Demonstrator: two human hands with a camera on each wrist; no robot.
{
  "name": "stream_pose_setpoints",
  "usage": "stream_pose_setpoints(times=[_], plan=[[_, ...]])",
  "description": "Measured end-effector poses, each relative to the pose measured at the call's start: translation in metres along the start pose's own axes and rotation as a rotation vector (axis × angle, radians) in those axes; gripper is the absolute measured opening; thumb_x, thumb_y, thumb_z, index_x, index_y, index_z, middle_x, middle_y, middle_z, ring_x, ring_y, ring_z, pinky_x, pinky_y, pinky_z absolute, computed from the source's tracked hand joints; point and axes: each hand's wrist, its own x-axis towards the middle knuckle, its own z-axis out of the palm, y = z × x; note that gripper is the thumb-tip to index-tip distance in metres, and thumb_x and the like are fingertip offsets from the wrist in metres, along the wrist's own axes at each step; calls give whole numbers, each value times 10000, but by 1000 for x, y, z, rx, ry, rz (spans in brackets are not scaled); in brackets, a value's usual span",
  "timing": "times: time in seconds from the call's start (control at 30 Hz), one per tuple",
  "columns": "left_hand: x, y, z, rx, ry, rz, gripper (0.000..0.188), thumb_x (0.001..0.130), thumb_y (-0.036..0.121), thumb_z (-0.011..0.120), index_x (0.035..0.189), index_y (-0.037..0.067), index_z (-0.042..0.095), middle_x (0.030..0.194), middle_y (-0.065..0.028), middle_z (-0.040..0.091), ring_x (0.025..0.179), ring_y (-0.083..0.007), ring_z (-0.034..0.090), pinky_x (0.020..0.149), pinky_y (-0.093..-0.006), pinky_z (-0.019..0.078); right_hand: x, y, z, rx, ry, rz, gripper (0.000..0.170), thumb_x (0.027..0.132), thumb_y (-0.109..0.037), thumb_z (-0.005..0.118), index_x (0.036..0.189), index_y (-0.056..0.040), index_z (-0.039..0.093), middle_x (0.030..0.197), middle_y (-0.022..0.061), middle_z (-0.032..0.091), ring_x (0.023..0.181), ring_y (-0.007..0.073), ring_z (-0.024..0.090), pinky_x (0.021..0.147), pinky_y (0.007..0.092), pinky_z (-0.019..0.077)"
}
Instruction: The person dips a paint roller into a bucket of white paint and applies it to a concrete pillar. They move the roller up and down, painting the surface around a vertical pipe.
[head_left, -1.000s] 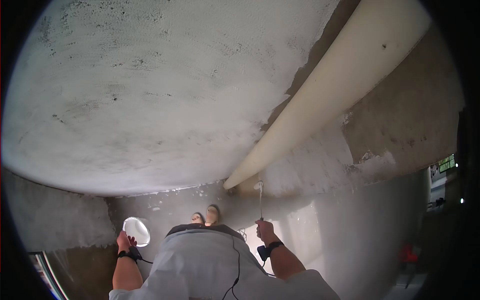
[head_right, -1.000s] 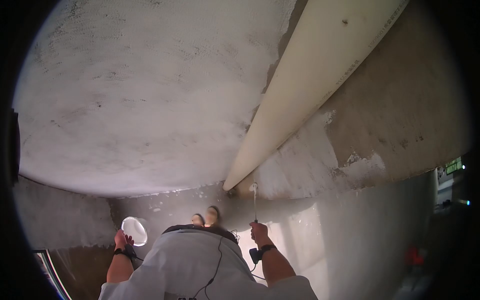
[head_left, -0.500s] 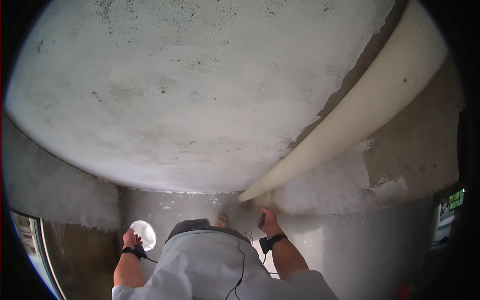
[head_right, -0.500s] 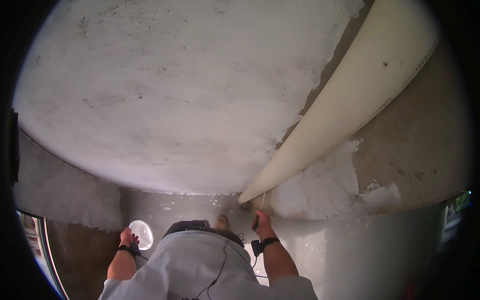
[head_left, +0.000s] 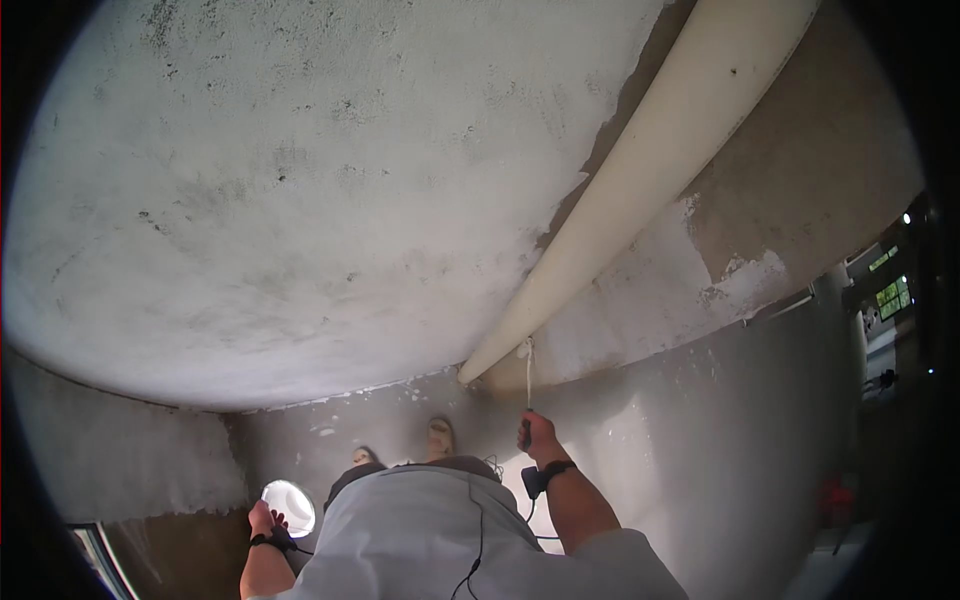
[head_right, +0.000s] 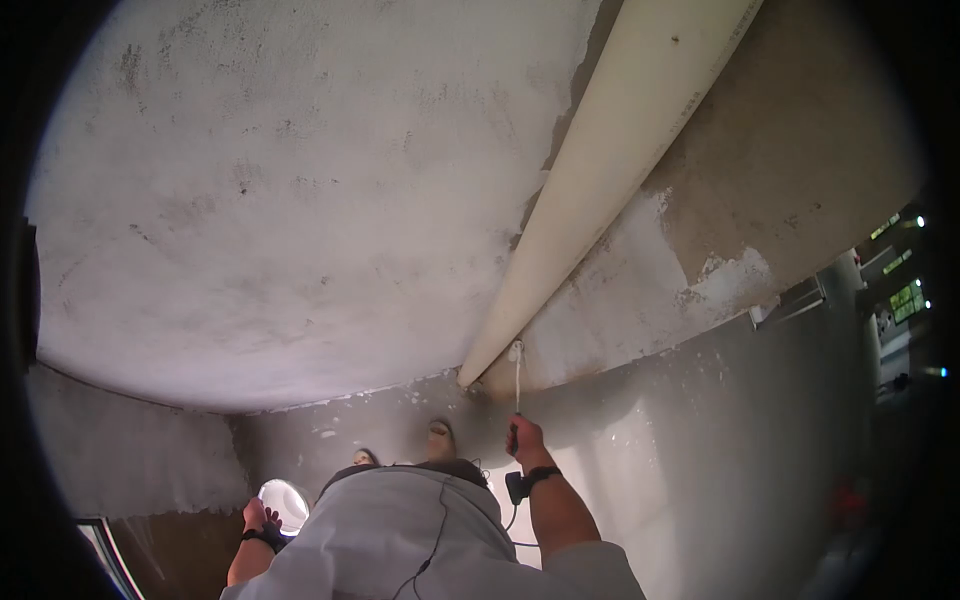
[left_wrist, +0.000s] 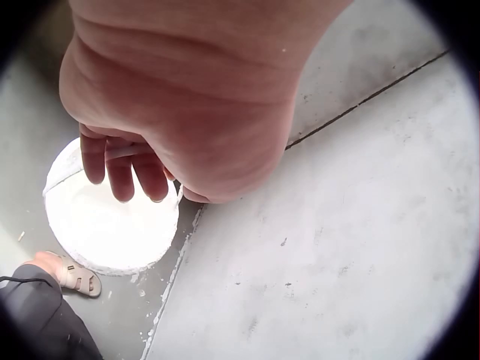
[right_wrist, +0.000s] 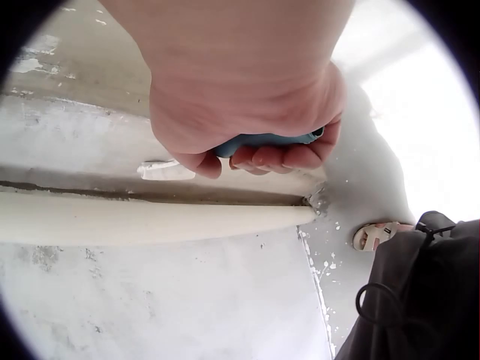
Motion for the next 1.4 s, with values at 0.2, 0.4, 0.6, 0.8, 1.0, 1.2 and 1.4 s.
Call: stream_pose_setpoints(times=[0.2,0.4,0.6,0.8,1.0,1.2,1.4], plan=[[31,17,-11,69,-59,33,316,831,325,514,1097,155,502,881,-44,483,746,-227,534,629,-434,408,-37,56,3,-52,284,-80,298,823,-268,605,599,-199,420,463,-32,378,344,121,349,337,276,266],[69,39,-29,143,-111,25,331,840,336,510,1110,146,495,917,-48,492,777,-243,541,659,-451,417,-64,100,-2,-27,395,-138,284,832,-222,592,619,-169,412,451,-33,302,332,120,310,321,288,234],[102,42,-28,199,-155,26,372,853,350,513,1146,123,482,937,-69,499,801,-266,546,681,-484,437,-90,111,6,-28,436,-282,260,837,-193,577,639,-157,413,449,-24,294,322,125,306,316,288,225],[112,42,-23,258,-137,63,391,866,352,512,1164,102,477,923,-85,507,739,-271,549,643,-494,449,-100,107,12,43,377,-321,258,834,-187,573,636,-155,409,448,-24,300,309,125,299,310,292,218],[92,43,-34,205,-146,50,343,849,330,504,1123,125,491,883,-66,480,700,-242,524,591,-451,418,-93,96,19,4,357,-318,252,836,-188,575,644,-157,414,450,-22,314,320,126,318,310,289,228],[82,42,-29,117,-121,25,308,820,319,505,1089,171,478,891,-44,458,725,-228,498,610,-433,393,-73,77,27,36,283,-263,257,836,-199,578,641,-162,416,451,-21,328,328,129,339,317,283,251],[82,53,-16,93,-106,38,293,808,320,519,1069,198,468,918,-27,445,758,-225,478,643,-429,374,-51,51,47,106,176,-256,254,820,-197,600,638,-153,428,452,-5,368,330,139,366,323,287,278]])
